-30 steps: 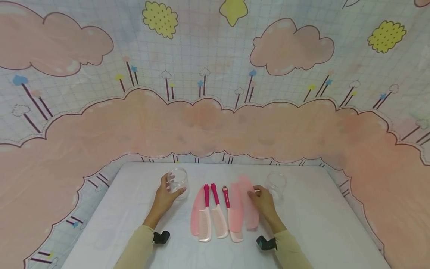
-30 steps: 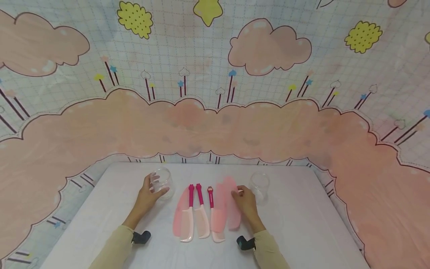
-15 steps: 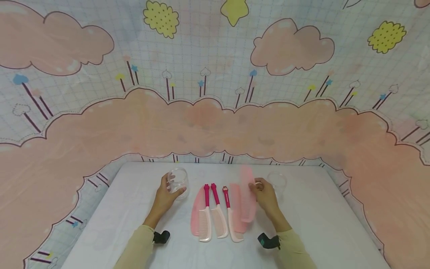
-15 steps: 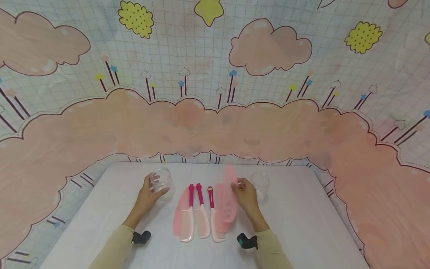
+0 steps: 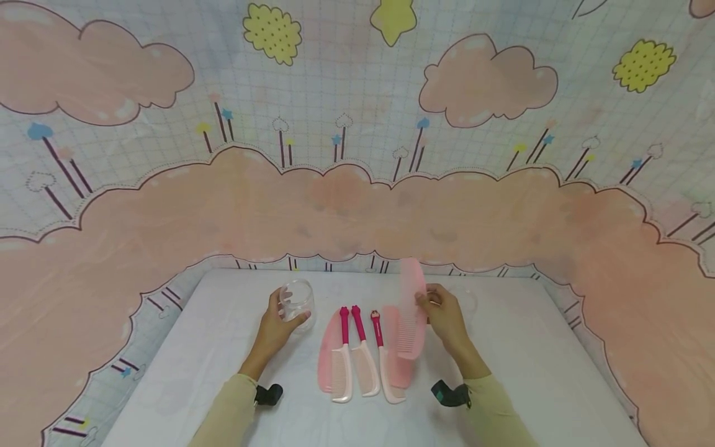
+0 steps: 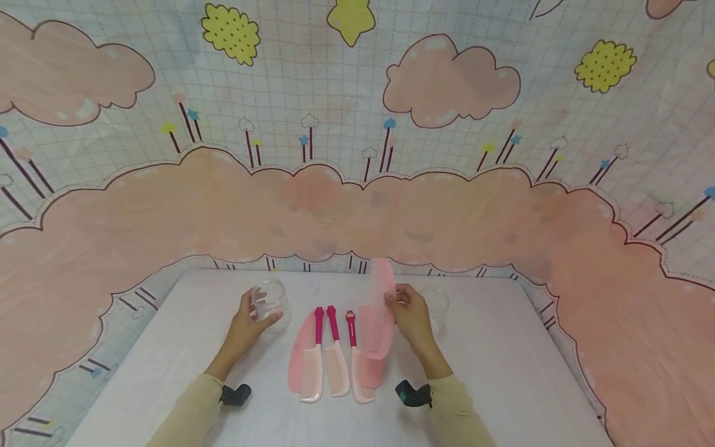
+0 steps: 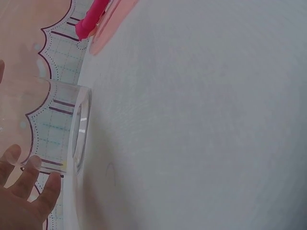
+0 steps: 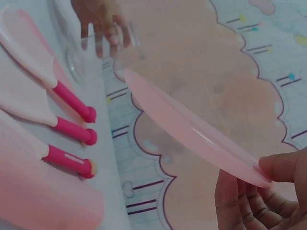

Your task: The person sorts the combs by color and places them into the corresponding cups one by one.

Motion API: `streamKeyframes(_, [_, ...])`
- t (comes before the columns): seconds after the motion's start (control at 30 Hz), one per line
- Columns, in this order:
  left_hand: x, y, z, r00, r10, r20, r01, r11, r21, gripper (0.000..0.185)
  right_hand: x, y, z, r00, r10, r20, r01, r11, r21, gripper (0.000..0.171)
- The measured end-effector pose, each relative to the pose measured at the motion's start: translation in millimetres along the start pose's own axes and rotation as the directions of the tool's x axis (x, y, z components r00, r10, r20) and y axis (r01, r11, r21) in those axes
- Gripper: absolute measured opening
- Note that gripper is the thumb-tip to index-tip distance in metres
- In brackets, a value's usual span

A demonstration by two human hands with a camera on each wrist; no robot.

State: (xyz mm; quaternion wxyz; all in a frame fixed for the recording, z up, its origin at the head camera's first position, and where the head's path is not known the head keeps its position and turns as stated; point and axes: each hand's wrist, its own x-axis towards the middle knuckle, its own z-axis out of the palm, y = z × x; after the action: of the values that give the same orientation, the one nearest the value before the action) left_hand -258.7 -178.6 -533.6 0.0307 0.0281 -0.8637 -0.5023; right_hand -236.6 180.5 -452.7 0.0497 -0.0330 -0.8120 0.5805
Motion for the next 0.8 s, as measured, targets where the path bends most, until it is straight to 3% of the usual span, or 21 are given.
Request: streamKeyframes(0.8, [-5.7,3.3,-0.3,1.0,0.007,-0.01,-0.007,1.0,-0.028,0.092,2.1,-50.5,15.9,0.994,-0.102,0.028,0.097,0.984,0.15,0.026])
